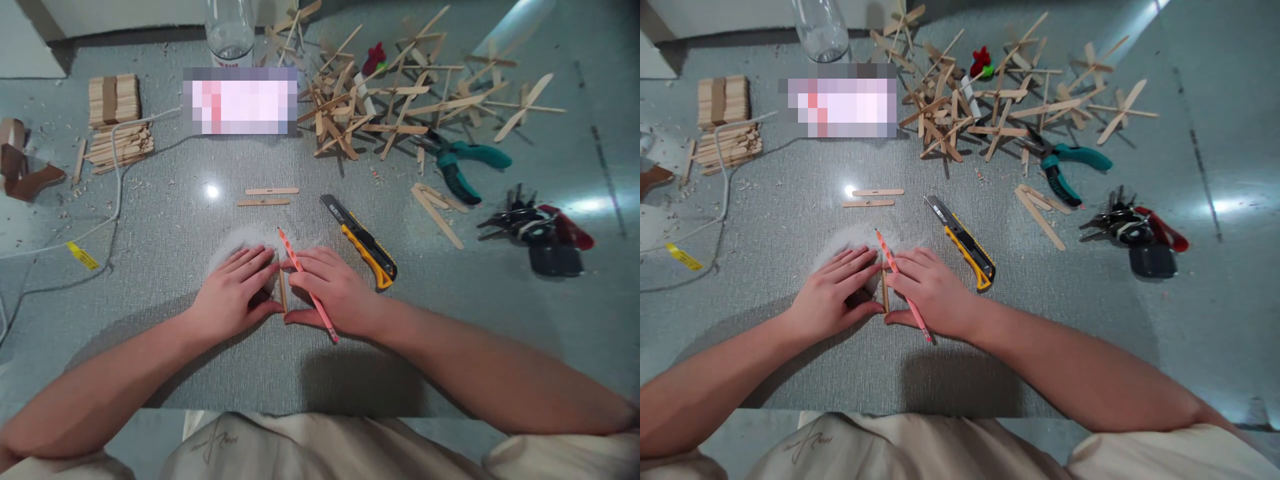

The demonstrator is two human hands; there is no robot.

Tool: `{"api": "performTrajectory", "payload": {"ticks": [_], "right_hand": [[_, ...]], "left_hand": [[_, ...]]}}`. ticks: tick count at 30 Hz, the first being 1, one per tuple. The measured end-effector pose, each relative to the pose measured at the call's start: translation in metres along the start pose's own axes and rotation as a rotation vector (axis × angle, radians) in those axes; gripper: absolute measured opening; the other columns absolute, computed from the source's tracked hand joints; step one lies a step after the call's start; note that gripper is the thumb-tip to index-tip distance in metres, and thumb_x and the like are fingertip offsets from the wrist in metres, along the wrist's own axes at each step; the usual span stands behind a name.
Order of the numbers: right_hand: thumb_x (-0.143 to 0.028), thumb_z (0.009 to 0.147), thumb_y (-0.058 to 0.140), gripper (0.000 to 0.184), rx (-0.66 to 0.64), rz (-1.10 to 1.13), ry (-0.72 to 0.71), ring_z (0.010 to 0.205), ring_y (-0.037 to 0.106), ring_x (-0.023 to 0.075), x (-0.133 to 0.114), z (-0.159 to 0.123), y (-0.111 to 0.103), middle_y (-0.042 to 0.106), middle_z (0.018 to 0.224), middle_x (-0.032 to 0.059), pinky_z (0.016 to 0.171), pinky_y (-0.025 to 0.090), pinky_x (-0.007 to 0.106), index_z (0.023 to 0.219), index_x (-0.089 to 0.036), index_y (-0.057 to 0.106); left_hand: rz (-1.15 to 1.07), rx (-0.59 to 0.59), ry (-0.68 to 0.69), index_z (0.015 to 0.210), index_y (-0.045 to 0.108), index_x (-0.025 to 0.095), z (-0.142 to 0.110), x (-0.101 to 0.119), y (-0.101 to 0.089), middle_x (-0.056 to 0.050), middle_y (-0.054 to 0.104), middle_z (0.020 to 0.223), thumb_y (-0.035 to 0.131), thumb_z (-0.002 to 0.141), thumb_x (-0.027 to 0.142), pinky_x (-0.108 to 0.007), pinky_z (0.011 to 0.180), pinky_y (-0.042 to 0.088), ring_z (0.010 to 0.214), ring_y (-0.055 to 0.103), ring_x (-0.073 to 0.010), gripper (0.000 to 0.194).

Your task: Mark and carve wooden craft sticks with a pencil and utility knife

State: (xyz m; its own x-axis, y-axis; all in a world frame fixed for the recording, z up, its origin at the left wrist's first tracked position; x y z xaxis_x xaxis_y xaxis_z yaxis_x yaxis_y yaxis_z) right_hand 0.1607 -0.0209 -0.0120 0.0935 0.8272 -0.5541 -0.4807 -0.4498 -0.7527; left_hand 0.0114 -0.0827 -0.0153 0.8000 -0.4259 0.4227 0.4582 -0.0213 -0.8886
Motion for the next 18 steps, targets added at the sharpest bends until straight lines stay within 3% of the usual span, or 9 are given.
{"api": "performTrajectory", "payload": {"ticks": [5, 7, 10, 13, 15, 18], "right_hand": [[-0.053, 0.092, 0.077, 0.036, 0.189, 0.156, 0.069, 0.102, 0.072, 0.0257, 0.006, -0.003, -0.016, 0.075, 0.111, 0.0103, 0.090, 0.058, 0.043, 0.104, -0.024, 0.060], [-0.046, 0.102, 0.064, 0.022, 0.271, 0.249, 0.160, 0.091, 0.072, 0.0206, 0.013, -0.006, -0.023, 0.075, 0.103, 0.0064, 0.085, 0.059, 0.038, 0.099, -0.025, 0.060], [-0.045, 0.111, 0.042, 0.031, 0.317, 0.395, 0.294, 0.086, 0.074, 0.0184, 0.023, -0.011, -0.024, 0.076, 0.098, 0.0042, 0.078, 0.060, 0.034, 0.104, -0.026, 0.065], [-0.040, 0.110, 0.044, 0.027, 0.282, 0.402, 0.300, 0.097, 0.076, 0.0200, 0.024, -0.010, -0.020, 0.077, 0.105, 0.0052, 0.084, 0.062, 0.036, 0.117, -0.027, 0.066], [-0.030, 0.104, 0.055, 0.016, 0.204, 0.305, 0.205, 0.104, 0.075, 0.0214, 0.016, -0.004, -0.015, 0.078, 0.110, 0.0062, 0.092, 0.061, 0.038, 0.117, -0.026, 0.065], [-0.021, 0.094, 0.067, 0.018, 0.105, 0.149, 0.060, 0.108, 0.074, 0.0246, 0.004, 0.002, -0.008, 0.079, 0.111, 0.0075, 0.095, 0.060, 0.042, 0.111, -0.025, 0.063]], "left_hand": [[-0.014, 0.012, -0.009, 0.144, 0.060, 0.010, 0.001, 0.000, -0.001, -0.021, 0.062, 0.150, 0.064, 0.100, 0.059, -0.059, 0.118, 0.052, 0.142, 0.059, -0.0358, 0.065], [-0.012, 0.017, -0.012, 0.144, 0.060, 0.012, 0.001, 0.000, -0.002, -0.020, 0.062, 0.149, 0.064, 0.100, 0.061, -0.058, 0.118, 0.052, 0.141, 0.060, -0.0352, 0.066], [-0.004, 0.006, -0.016, 0.143, 0.061, 0.012, 0.001, 0.000, -0.002, -0.020, 0.062, 0.150, 0.064, 0.100, 0.060, -0.058, 0.119, 0.051, 0.141, 0.060, -0.0349, 0.065], [0.007, 0.001, -0.003, 0.140, 0.062, 0.008, 0.002, 0.001, -0.002, -0.022, 0.063, 0.148, 0.063, 0.100, 0.060, -0.059, 0.117, 0.052, 0.140, 0.060, -0.0364, 0.066], [0.009, 0.013, 0.007, 0.141, 0.061, 0.008, 0.002, 0.002, -0.002, -0.022, 0.063, 0.148, 0.063, 0.100, 0.060, -0.059, 0.117, 0.053, 0.140, 0.061, -0.0366, 0.066], [0.007, 0.033, 0.004, 0.143, 0.060, 0.010, 0.002, 0.001, -0.002, -0.021, 0.063, 0.148, 0.065, 0.100, 0.059, -0.059, 0.117, 0.053, 0.140, 0.061, -0.0361, 0.065]]}}
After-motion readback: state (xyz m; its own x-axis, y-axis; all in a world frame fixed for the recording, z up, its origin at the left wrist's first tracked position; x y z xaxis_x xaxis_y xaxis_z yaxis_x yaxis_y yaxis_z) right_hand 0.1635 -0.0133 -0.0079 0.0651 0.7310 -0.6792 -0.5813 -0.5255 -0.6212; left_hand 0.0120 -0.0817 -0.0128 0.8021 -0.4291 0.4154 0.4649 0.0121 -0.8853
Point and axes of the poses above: each hand's wrist, its own z-axis towards the middle knuckle, its own y-axis out of the palm, x = y × z, the point moved 7 cm from there along z, towards the middle knuckle
